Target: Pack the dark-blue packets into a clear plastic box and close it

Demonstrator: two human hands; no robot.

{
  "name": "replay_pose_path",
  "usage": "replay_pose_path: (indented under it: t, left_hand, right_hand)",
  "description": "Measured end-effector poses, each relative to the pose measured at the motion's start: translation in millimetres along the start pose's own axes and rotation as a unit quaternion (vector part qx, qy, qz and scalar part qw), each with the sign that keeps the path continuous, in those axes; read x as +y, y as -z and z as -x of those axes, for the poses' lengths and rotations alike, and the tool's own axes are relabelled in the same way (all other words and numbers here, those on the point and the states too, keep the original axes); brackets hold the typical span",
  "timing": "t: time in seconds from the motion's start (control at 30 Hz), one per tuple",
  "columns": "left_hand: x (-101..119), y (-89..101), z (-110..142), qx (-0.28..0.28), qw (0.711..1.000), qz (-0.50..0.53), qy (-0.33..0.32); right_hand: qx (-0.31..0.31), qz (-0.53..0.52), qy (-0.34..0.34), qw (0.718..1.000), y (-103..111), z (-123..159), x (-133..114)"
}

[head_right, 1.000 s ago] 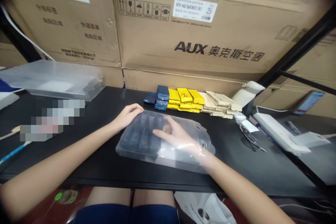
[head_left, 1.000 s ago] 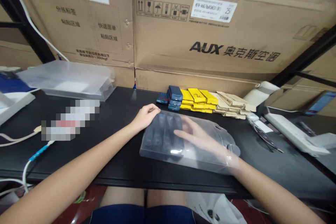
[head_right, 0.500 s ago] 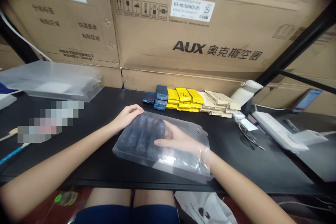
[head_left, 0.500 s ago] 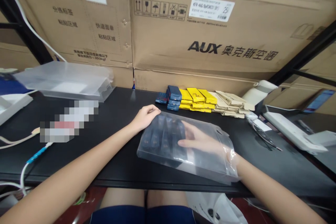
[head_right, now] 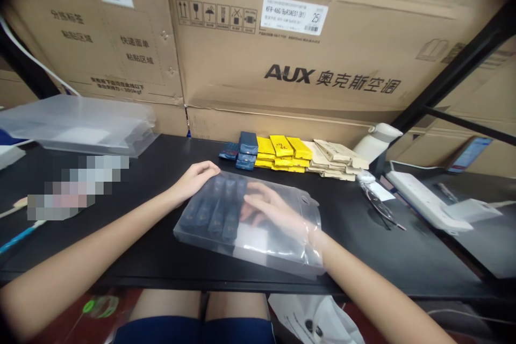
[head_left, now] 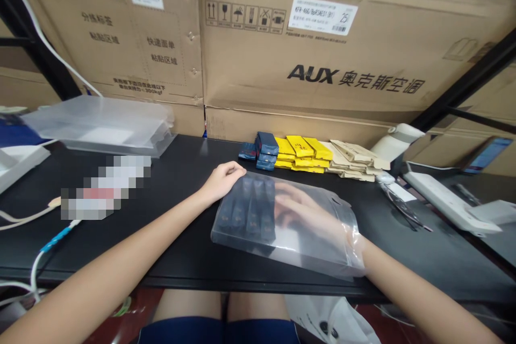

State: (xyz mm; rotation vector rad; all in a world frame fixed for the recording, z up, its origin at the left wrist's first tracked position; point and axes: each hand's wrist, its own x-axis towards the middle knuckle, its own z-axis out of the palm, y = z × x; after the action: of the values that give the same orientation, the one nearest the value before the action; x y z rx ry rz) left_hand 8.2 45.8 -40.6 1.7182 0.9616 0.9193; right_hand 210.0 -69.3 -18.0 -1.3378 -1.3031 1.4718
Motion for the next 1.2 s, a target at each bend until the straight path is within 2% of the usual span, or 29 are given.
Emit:
replay_pose_path:
  t: [0.3,0.43,0.6,0.73,0.87,1.0,1.2]
  left_hand:
    - [1,-0.7,0,0.001,1.0,0.017,0.005]
    - [6,2.0,1,-0.005,0.998,0.044,0.053]
    - [7,10.0,0,-0.023,0.992,0.086,0.089]
    - [5,16.6,-2,-0.006,0.991,0.09,0.095]
    - [5,21.2,-4,0.016,0.991,0.084,0.102]
    - [4,23.2,-5,0.017,0.993,0.079,0.088]
    - [0,23.6,-7,0.024,0.996,0.045,0.07]
  right_hand:
    - [-0.03,-0.03,0.019,0.999,7,-3,6]
    - [-0.058,-0.038,0.017,0.997,14,-3,5]
    - [-0.081,-0.023,0.014,0.996,33,-9,4]
    - [-0.093,0.008,0.009,0.996,56,-14,7]
    - [-0.072,0.024,0.003,0.997,82,-15,7]
    - [0.012,-0.011,0.021,1.0,104,-19,11]
    - [0.094,-0.063,0.069,0.991,120,-27,17]
